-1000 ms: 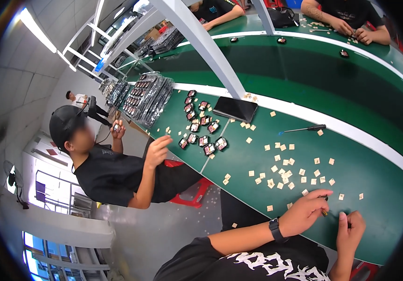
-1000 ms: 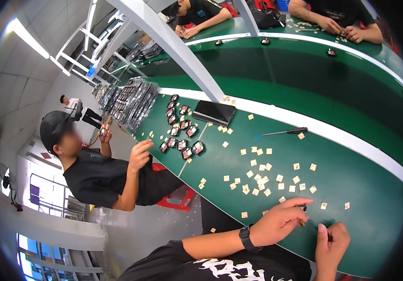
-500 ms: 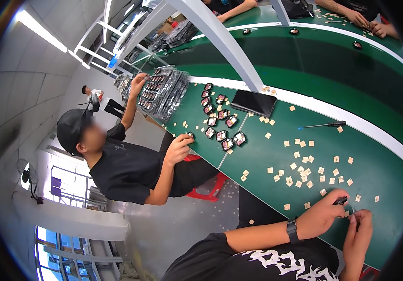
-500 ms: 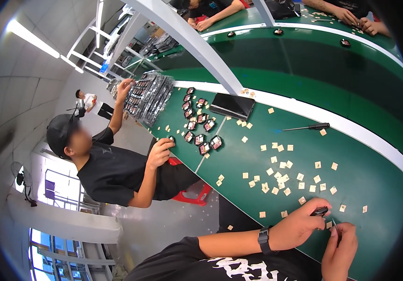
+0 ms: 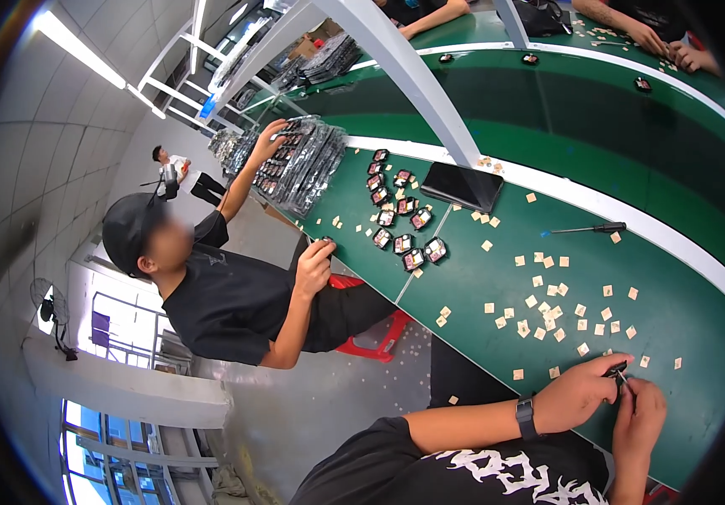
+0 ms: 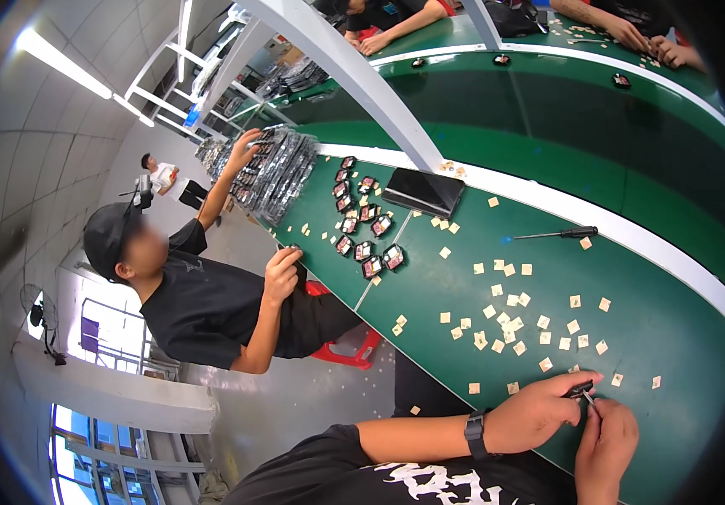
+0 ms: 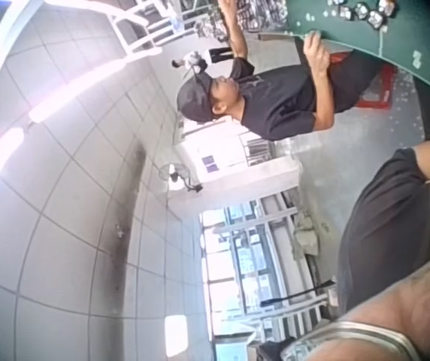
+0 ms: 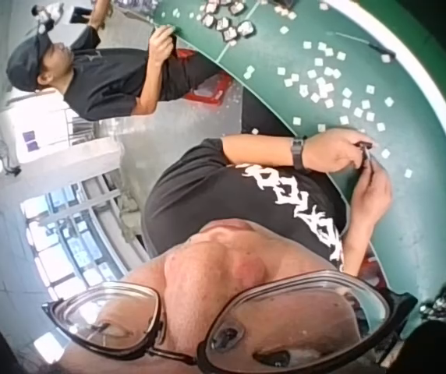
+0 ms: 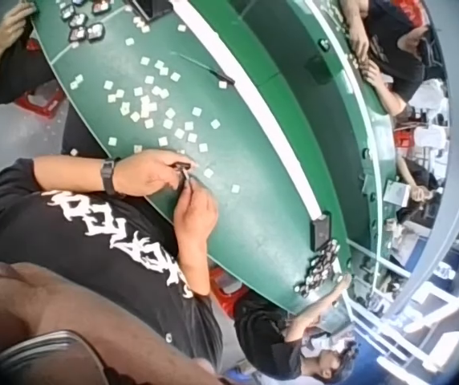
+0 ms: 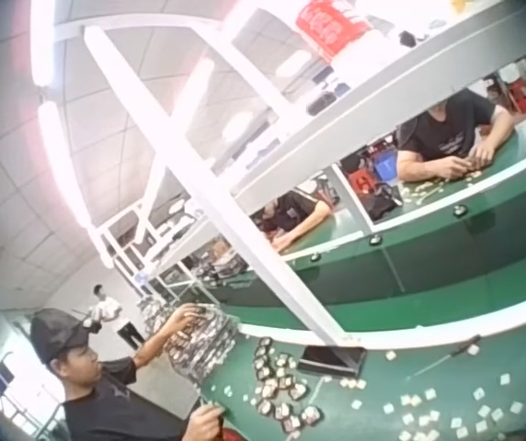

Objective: Assembling components of a small electronic device using tweezers and adhesive stickers on a factory production line.

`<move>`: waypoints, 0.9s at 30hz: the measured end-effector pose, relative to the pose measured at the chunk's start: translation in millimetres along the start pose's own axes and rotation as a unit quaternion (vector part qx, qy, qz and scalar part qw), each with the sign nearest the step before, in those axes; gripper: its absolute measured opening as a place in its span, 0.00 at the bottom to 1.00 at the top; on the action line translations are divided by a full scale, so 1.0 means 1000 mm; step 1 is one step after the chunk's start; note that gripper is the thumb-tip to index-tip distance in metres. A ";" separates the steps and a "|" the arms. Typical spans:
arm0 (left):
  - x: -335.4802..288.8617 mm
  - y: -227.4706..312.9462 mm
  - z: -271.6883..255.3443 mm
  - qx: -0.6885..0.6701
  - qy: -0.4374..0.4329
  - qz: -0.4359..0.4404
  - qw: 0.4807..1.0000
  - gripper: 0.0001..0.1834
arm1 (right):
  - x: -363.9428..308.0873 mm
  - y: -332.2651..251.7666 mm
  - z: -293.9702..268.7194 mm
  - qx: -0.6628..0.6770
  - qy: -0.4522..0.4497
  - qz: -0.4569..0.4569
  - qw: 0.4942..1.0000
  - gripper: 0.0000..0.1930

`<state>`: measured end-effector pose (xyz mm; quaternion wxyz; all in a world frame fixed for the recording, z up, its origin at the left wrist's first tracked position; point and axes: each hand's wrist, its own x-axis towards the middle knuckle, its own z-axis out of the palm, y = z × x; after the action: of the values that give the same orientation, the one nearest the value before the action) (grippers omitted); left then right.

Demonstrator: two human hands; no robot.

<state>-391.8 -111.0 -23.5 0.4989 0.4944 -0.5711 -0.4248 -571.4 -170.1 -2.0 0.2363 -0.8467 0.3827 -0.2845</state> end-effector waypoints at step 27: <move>0.006 0.007 -0.006 -0.083 -0.025 -0.033 0.996 0.27 | -0.005 -0.017 0.001 0.224 -0.004 0.160 0.961 0.06</move>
<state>-386.5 -115.4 -14.5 0.5098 0.4592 -0.5294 -0.4990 -564.5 -155.4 6.0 0.4641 -0.7007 0.4387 -0.3180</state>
